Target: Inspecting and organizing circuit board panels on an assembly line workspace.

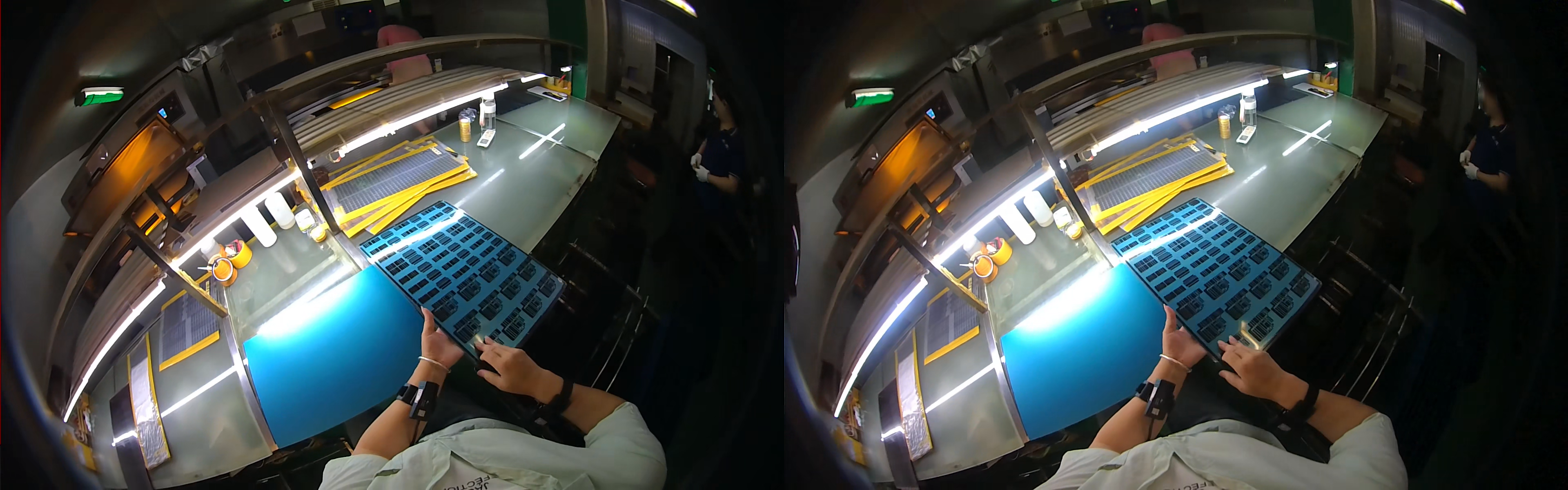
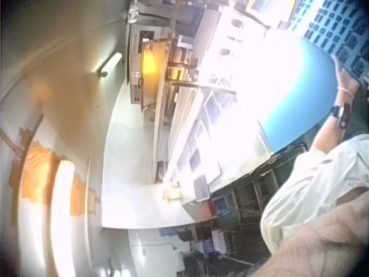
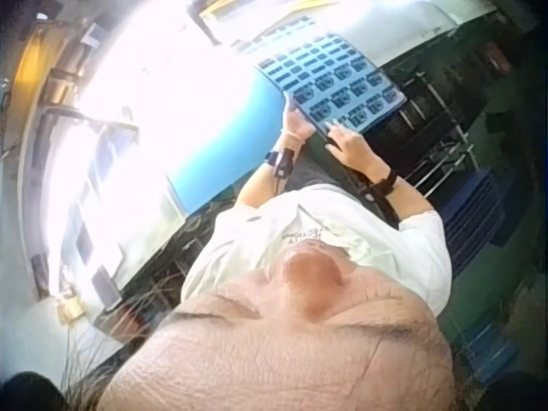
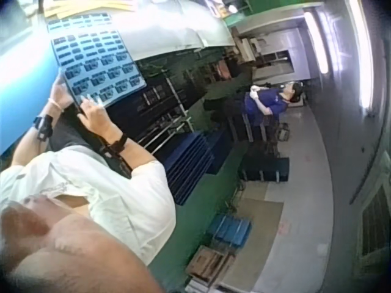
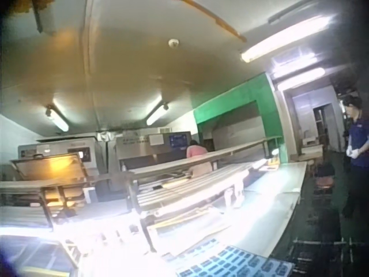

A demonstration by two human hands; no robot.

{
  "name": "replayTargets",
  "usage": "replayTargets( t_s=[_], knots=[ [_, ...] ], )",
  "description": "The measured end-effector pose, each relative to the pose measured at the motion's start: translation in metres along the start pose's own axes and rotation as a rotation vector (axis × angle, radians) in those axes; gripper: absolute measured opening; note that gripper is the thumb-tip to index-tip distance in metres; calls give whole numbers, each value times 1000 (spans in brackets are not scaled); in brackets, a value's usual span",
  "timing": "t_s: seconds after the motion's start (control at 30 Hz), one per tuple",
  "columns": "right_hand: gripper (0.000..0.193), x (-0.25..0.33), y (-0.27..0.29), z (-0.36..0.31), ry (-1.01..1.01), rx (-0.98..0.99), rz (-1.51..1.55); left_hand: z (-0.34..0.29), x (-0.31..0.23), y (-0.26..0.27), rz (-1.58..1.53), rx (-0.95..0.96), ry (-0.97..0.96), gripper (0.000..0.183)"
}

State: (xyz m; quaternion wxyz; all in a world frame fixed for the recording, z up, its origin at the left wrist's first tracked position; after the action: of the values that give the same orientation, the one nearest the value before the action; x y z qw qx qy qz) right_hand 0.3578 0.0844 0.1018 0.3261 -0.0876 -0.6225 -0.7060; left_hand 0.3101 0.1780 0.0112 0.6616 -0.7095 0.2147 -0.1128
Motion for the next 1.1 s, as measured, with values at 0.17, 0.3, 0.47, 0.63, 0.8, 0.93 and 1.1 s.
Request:
replayTargets(
  t_s=[0.17,0.3,0.47,0.63,0.8,0.93,1.1],
  knots=[
    [20,0,-7,3,59,-60,-133,-1,-1,-19,-23,31,-41,83],
    [11,-15,-8,11,-131,0,-209,3,2,-12,2,-33,-52,87],
    [9,-42,85,60,-366,-232,275,30,-14,44,109,-119,-83,60],
    [5,-9,40,67,-93,-28,-531,48,-22,87,417,-449,-280,29],
    [12,-58,110,107,-232,-74,-717,35,-22,93,979,-827,-201,66],
    [11,19,268,115,-78,-614,-811,57,-20,133,778,-745,-107,75],
    [37,94,252,88,137,-602,-617,83,-19,86,521,-318,-98,76]
  ],
)
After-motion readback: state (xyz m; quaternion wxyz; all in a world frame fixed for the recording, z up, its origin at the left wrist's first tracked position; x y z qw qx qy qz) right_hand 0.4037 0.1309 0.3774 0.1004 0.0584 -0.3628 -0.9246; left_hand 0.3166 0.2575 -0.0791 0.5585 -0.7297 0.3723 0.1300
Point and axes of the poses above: each hand's wrist, its own z-axis towards the middle knuckle, its own y-axis out of the back of the hand, x = y × z, the point moved 10 cm from there along z, towards the middle knuckle, and after that the axes turned 14 degrees about -y, right-handed, at the moved point
